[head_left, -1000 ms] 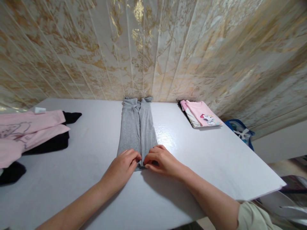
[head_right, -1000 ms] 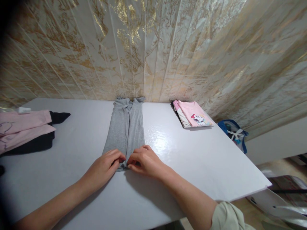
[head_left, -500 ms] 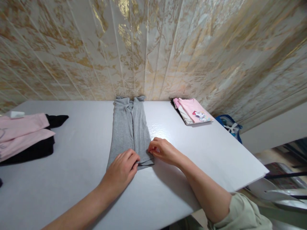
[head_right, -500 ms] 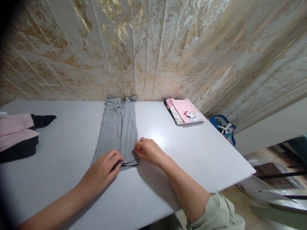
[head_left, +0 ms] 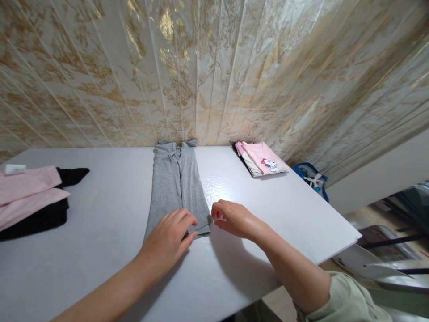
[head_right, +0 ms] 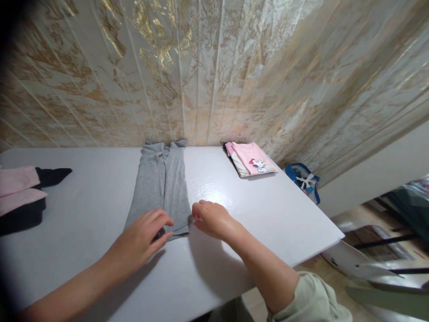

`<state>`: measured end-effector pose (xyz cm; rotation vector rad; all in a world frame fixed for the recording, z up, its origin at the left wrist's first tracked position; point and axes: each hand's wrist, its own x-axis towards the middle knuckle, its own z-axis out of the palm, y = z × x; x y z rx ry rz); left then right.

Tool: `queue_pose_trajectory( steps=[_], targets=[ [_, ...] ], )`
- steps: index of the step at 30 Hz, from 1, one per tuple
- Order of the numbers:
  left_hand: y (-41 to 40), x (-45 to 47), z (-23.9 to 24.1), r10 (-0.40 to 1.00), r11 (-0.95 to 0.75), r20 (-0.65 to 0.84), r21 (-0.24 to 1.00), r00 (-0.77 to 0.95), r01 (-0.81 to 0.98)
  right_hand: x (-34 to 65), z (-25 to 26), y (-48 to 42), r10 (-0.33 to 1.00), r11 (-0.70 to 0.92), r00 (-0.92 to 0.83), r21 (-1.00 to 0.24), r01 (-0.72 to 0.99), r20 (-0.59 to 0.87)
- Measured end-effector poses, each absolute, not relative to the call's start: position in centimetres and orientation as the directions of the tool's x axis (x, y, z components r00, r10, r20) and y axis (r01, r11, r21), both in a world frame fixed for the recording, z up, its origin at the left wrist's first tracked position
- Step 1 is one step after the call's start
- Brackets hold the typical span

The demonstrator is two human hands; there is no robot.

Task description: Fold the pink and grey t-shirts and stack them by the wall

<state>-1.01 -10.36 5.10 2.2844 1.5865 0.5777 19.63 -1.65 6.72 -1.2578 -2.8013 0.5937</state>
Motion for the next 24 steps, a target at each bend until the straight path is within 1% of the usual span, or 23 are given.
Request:
queue_pose_trajectory(
  steps=[3,5,7,9,13,15,17,19,21,24],
  targets=[
    [-9.8,0.7,4.7,0.930,-0.363,0.086,0.359,0.356,0.860,19.1,5.7,-2.4,0.759,0.596,-0.642,-0.286,0.750,-0.102],
    [-9.5,1.6,4.1,0.941,-0.337,0.081,0.290,0.328,0.896,18.8,5.0,-2.7,0.793,0.566,-0.607,-0.312,0.763,-0.048],
    [-9.2,1.9,3.5,0.952,-0.306,0.105,0.270,0.288,0.913,18.8,4.4,-2.8,0.816,0.533,-0.577,-0.376,0.758,-0.007],
    [-8.9,1.8,3.2,0.961,-0.275,0.135,0.345,0.242,0.898,18.9,4.0,-2.8,0.827,0.507,-0.562,-0.463,0.727,0.022],
    [-8.2,1.0,3.2,0.987,-0.153,0.140,0.639,0.082,0.754,18.8,3.5,-2.8,0.860,0.401,-0.509,-0.655,0.640,0.029],
    [-7.9,0.7,3.2,0.991,-0.116,0.126,0.731,0.034,0.673,18.5,3.2,-2.8,0.878,0.341,-0.478,-0.722,0.602,0.016],
    [-7.8,0.5,3.2,0.992,-0.109,0.122,0.775,0.022,0.623,18.1,2.9,-3.0,0.893,0.306,-0.449,-0.745,0.593,0.009],
    [-7.8,0.5,3.1,0.992,-0.116,0.127,0.788,0.025,0.604,17.7,2.7,-3.1,0.901,0.305,-0.432,-0.746,0.592,0.026],
    [-7.9,0.5,2.8,0.990,-0.129,0.139,0.783,0.030,0.609,17.5,2.4,-3.2,0.899,0.322,-0.435,-0.757,0.569,0.056],
    [-8.1,0.5,2.4,0.984,-0.151,0.178,0.746,0.025,0.648,17.6,2.0,-3.2,0.885,0.331,-0.454,-0.821,0.466,0.099]
  ],
)
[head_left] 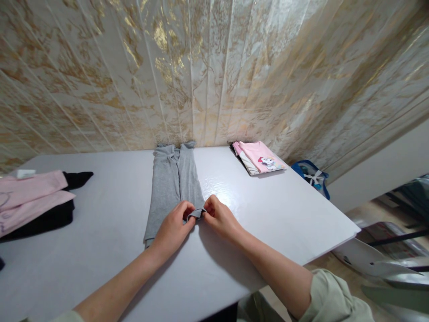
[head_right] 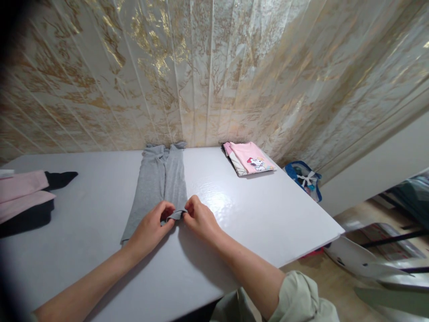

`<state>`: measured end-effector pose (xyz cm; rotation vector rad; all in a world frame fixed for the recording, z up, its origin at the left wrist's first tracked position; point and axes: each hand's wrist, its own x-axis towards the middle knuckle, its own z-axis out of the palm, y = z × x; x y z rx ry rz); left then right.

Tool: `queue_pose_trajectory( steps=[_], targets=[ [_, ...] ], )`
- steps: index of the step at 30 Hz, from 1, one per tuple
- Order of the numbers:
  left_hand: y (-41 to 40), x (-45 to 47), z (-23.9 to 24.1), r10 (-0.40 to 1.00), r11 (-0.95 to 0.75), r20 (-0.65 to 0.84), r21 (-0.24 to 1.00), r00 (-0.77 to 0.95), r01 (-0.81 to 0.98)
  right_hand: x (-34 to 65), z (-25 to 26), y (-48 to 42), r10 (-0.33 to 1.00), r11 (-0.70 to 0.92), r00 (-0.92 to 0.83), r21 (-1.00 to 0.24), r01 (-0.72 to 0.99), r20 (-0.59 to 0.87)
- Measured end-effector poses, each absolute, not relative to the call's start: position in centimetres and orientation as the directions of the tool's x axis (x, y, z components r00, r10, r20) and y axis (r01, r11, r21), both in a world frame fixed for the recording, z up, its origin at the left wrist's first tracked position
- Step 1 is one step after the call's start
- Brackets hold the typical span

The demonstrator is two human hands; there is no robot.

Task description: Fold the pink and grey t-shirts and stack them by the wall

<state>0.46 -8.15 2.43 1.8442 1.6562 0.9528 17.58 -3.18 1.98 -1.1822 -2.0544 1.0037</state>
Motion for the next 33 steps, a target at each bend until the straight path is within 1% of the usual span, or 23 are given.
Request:
queue_pose_trajectory(
  steps=[2,5,7,9,11,15,17,19,21,23,26,28,29,31,33],
  targets=[
    [-8.4,0.4,2.2,0.973,-0.194,0.228,0.705,0.041,0.682,17.7,1.7,-3.1,0.875,0.325,-0.467,-0.873,0.363,0.131],
    [-8.8,0.5,2.0,0.935,-0.314,0.335,0.620,0.120,0.719,17.8,1.6,-3.1,0.859,0.320,-0.481,-0.916,0.242,0.173],
    [-9.0,0.7,1.9,0.901,-0.391,0.396,0.555,0.180,0.734,17.7,1.7,-3.1,0.854,0.324,-0.484,-0.922,0.209,0.190],
    [-9.1,0.8,1.8,0.881,-0.423,0.423,0.504,0.212,0.753,17.7,1.8,-3.1,0.849,0.330,-0.488,-0.924,0.194,0.202],
    [-9.0,0.8,1.9,0.889,-0.405,0.408,0.495,0.206,0.769,17.7,1.9,-3.1,0.844,0.332,-0.495,-0.926,0.179,0.207],
    [-8.8,0.5,2.1,0.922,-0.339,0.355,0.541,0.156,0.770,17.7,2.1,-3.0,0.838,0.340,-0.501,-0.925,0.169,0.216],
    [-8.7,0.4,2.1,0.914,-0.356,0.374,0.551,0.158,0.755,17.6,2.1,-2.9,0.839,0.339,-0.500,-0.925,0.170,0.216],
    [-8.7,0.4,1.9,0.895,-0.402,0.400,0.530,0.198,0.747,17.4,2.0,-2.9,0.843,0.331,-0.497,-0.927,0.176,0.207],
    [-8.9,0.6,1.6,0.887,-0.423,0.397,0.495,0.235,0.759,17.4,2.0,-2.9,0.849,0.328,-0.488,-0.926,0.188,0.202],
    [-9.2,0.9,1.6,0.902,-0.406,0.345,0.480,0.259,0.777,17.6,2.3,-3.0,0.847,0.329,-0.500,-0.918,0.222,0.182],
    [-9.5,0.7,2.6,0.928,-0.370,0.240,0.516,0.284,0.773,18.7,3.6,-3.2,0.797,0.341,-0.602,-0.860,0.379,0.051],
    [-9.2,-0.2,3.8,0.941,-0.337,0.233,0.545,0.247,0.768,19.6,4.9,-3.0,0.759,0.392,-0.650,-0.776,0.494,-0.031],
    [-8.7,-1.0,4.3,0.945,-0.315,0.253,0.548,0.206,0.775,19.9,5.6,-2.8,0.756,0.424,-0.653,-0.731,0.535,-0.039],
    [-7.3,-2.8,5.0,0.945,-0.270,0.301,0.510,0.125,0.817,20.0,6.9,-2.0,0.767,0.490,-0.642,-0.651,0.581,0.004],
    [-5.4,-4.6,4.7,0.942,-0.240,0.316,0.405,0.112,0.882,19.1,7.6,-0.8,0.771,0.546,-0.633,-0.580,0.605,0.066]
  ],
)
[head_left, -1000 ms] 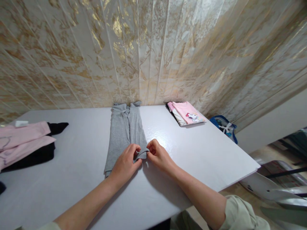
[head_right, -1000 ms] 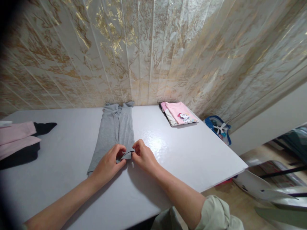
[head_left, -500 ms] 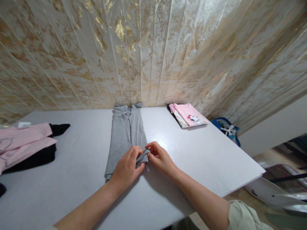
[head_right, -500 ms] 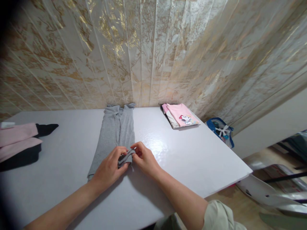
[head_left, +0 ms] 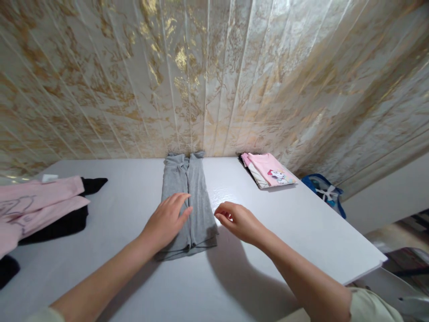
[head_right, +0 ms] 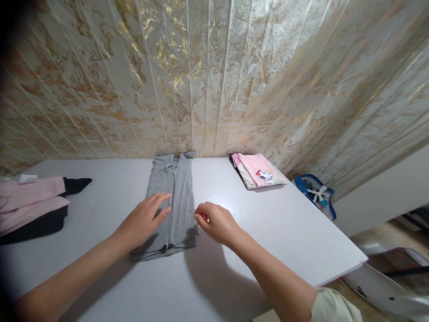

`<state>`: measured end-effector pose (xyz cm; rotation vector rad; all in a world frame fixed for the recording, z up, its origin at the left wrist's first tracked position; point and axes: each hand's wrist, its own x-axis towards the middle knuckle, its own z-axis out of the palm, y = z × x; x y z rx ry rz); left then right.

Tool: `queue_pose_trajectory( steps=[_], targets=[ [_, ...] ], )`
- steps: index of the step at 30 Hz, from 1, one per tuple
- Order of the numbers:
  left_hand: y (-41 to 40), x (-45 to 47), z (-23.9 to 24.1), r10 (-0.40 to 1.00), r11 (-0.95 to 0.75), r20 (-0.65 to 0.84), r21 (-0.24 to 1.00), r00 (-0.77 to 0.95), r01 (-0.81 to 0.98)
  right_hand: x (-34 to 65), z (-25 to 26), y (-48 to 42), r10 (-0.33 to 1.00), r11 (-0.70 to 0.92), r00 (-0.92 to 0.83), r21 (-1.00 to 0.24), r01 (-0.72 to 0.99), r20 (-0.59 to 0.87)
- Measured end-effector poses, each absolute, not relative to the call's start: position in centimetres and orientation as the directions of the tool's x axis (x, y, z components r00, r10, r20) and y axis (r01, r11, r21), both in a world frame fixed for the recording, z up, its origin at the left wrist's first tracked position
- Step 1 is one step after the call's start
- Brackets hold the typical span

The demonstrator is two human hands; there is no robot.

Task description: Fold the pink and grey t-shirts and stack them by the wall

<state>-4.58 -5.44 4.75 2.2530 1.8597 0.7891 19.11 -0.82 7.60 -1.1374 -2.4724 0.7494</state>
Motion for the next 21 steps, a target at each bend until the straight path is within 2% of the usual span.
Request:
queue_pose_trajectory(
  steps=[3,7,12,21],
  targets=[
    [-3.3,-6.3,2.6,0.959,-0.194,0.250,0.246,0.131,0.950,16.1,7.1,0.9,0.740,0.633,-0.657,-0.475,0.611,0.142],
    [-2.7,-6.6,-0.4,0.966,-0.179,0.210,0.140,0.148,0.974,11.5,4.0,2.2,0.682,0.719,-0.704,-0.359,0.595,0.199],
    [-3.9,-6.5,-1.0,0.951,-0.200,0.263,0.113,0.165,0.973,9.9,0.5,1.4,0.687,0.724,-0.690,-0.283,0.629,0.227],
    [-7.6,-5.5,-1.4,0.939,-0.235,0.279,0.101,0.199,0.967,11.9,0.2,-1.9,0.693,0.719,-0.695,-0.264,0.643,0.191]
  ],
)
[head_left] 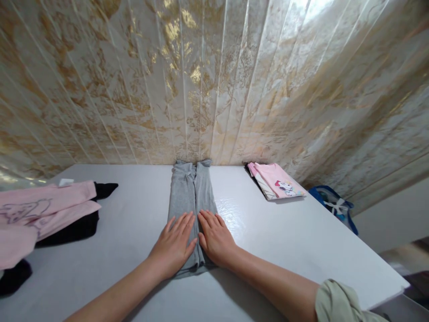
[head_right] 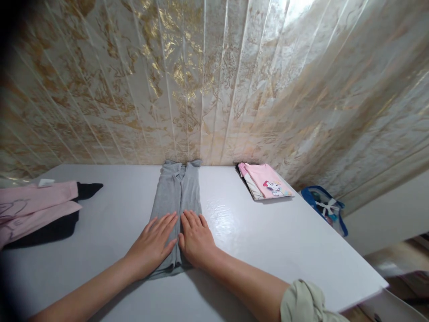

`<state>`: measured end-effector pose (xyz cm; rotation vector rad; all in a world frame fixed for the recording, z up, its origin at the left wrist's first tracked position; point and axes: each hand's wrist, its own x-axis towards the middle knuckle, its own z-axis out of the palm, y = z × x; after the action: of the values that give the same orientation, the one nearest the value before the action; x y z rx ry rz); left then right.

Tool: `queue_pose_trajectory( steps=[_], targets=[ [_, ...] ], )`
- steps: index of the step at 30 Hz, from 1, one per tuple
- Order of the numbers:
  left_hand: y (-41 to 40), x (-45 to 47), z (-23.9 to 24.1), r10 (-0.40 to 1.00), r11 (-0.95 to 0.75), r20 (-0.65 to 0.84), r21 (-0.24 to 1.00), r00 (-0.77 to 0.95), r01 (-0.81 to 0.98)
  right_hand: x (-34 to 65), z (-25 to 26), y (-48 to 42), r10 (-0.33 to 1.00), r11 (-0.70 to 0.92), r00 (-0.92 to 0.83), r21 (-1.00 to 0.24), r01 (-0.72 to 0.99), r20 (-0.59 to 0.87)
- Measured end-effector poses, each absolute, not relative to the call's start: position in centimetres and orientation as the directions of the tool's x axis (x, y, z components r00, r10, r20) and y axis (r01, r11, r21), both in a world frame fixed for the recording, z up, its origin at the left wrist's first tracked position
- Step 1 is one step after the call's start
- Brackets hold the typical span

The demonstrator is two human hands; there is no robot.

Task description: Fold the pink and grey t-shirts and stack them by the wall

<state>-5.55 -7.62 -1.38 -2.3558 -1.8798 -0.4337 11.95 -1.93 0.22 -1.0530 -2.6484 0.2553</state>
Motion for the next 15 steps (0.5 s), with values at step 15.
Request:
queue_pose_trajectory(
  steps=[15],
  targets=[
    [-14.2,-9.7,3.3,0.974,-0.179,0.212,0.476,0.085,0.861,20.0,4.2,-3.8,0.610,0.735,-0.778,-0.473,0.486,0.148]
  ],
)
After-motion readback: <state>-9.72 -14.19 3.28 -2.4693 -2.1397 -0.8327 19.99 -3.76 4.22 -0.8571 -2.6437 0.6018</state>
